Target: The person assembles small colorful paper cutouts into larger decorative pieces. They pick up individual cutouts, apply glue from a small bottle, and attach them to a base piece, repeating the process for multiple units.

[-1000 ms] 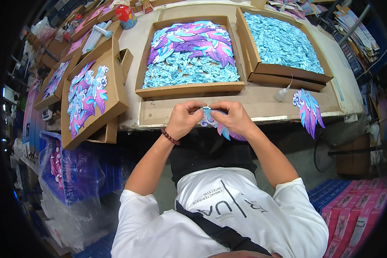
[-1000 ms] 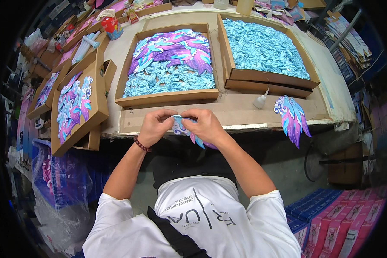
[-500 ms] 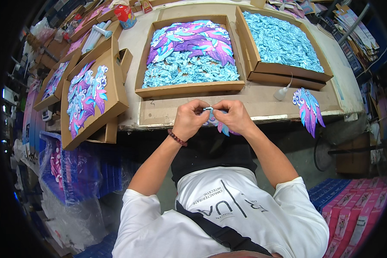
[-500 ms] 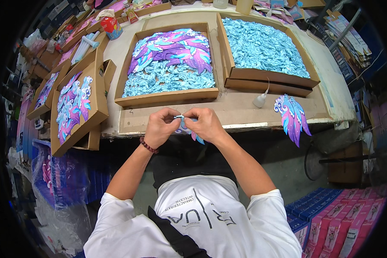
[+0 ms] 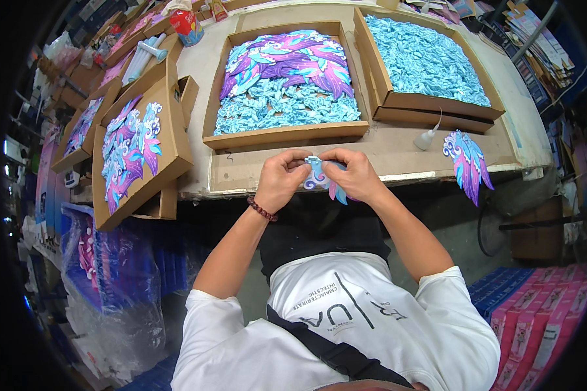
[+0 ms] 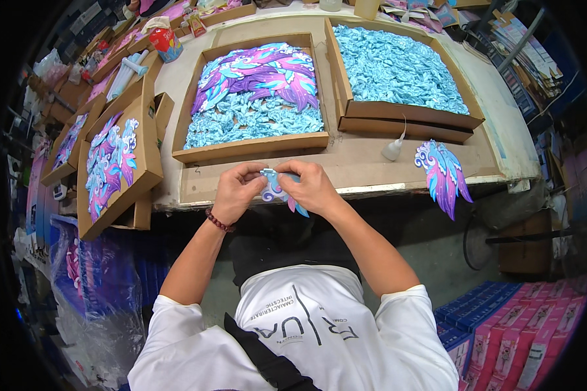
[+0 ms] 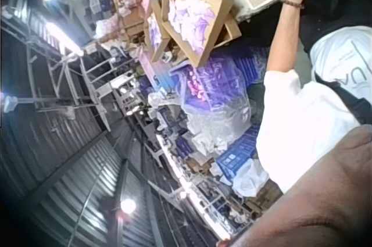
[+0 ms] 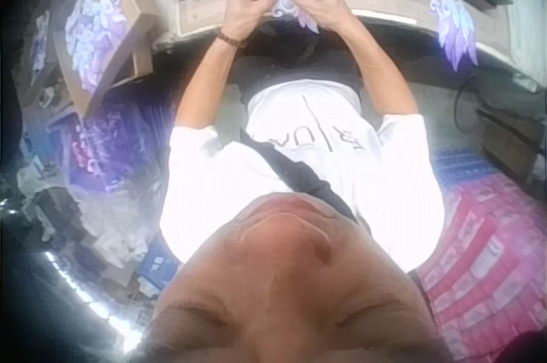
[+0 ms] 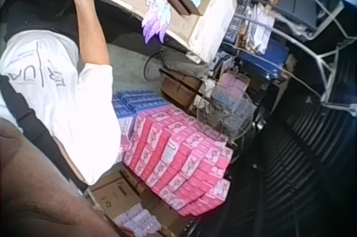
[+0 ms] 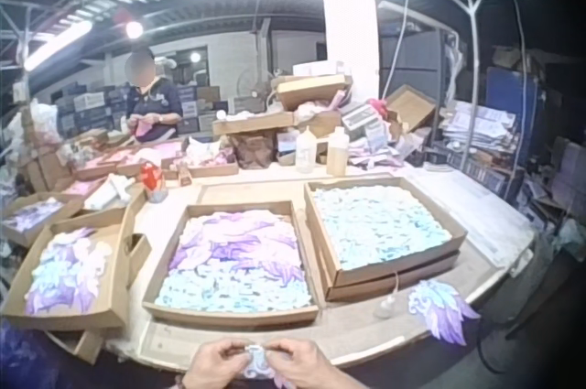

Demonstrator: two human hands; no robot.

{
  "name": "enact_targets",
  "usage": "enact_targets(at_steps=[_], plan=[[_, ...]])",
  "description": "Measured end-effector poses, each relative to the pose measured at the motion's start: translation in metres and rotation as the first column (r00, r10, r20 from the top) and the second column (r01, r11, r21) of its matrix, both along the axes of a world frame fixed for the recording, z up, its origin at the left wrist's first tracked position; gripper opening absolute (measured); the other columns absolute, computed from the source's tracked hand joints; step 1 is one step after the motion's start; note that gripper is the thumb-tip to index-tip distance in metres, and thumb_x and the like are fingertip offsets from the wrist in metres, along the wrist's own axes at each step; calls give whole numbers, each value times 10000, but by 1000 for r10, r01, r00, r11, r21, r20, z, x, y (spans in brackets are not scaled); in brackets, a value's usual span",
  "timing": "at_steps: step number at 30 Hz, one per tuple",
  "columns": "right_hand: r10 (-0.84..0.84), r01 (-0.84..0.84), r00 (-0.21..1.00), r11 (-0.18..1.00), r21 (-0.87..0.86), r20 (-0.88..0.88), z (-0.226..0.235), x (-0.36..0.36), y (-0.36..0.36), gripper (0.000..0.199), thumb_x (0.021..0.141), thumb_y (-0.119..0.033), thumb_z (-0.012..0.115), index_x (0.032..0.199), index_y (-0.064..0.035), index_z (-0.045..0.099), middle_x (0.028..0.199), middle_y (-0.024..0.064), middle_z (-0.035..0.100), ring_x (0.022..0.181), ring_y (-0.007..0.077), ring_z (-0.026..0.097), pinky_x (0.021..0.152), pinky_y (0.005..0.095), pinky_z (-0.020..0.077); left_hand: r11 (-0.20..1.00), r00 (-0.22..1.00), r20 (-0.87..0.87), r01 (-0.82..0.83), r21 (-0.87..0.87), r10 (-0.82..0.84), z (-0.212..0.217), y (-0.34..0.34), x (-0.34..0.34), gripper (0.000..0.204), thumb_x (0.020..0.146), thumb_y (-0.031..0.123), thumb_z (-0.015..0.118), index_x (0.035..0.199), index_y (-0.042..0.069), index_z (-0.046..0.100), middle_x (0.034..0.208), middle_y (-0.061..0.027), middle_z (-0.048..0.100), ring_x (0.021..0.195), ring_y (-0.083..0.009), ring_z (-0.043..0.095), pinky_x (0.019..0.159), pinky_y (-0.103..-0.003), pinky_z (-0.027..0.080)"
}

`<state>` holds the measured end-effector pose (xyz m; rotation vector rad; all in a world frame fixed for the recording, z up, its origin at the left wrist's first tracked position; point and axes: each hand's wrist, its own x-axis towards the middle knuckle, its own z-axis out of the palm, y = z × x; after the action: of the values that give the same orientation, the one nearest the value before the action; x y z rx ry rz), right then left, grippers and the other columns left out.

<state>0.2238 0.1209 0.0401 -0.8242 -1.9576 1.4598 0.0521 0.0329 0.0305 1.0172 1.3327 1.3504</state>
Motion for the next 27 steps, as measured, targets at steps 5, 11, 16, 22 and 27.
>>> enact_targets(at_steps=[5,11,16,22,27], plan=[[-4,3,1000,1000,25,23,2,1,-1,215,849,-134,640,960,46,676,781,134,695,675,158,653,647,305,517,1000,999,48,-5,12,5,0,1,2,257,878,-20,612,1123,-95,600,941,-107,675,804,-106,639,704,-236,535],[-17,11,997,997,81,69,3,3,0,224,813,-108,612,964,46,673,788,170,691,679,217,670,657,325,523,999,997,69,-16,-34,19,0,2,4,238,901,39,600,1098,-91,627,898,-97,683,769,-102,641,683,-236,540],[-64,58,997,991,123,44,2,-1,-3,232,804,-60,549,971,46,669,795,196,683,693,252,679,662,342,525,996,989,123,-77,-55,83,-2,4,5,235,899,47,601,1089,-88,633,921,-101,682,761,-109,644,672,-239,538],[-108,114,993,865,488,-41,-4,-4,-20,234,792,-3,570,1014,21,639,855,187,643,755,344,636,679,397,514,976,875,435,-181,-118,214,-7,3,14,239,876,15,591,1086,-94,626,897,-102,671,742,-116,628,647,-239,514],[-73,76,997,766,638,-31,-6,-7,-26,306,781,28,583,1085,1,606,877,179,613,769,371,607,674,434,502,972,731,643,-211,-105,228,-11,4,16,244,885,9,577,1111,-79,602,928,-101,655,819,-151,628,739,-280,517]])
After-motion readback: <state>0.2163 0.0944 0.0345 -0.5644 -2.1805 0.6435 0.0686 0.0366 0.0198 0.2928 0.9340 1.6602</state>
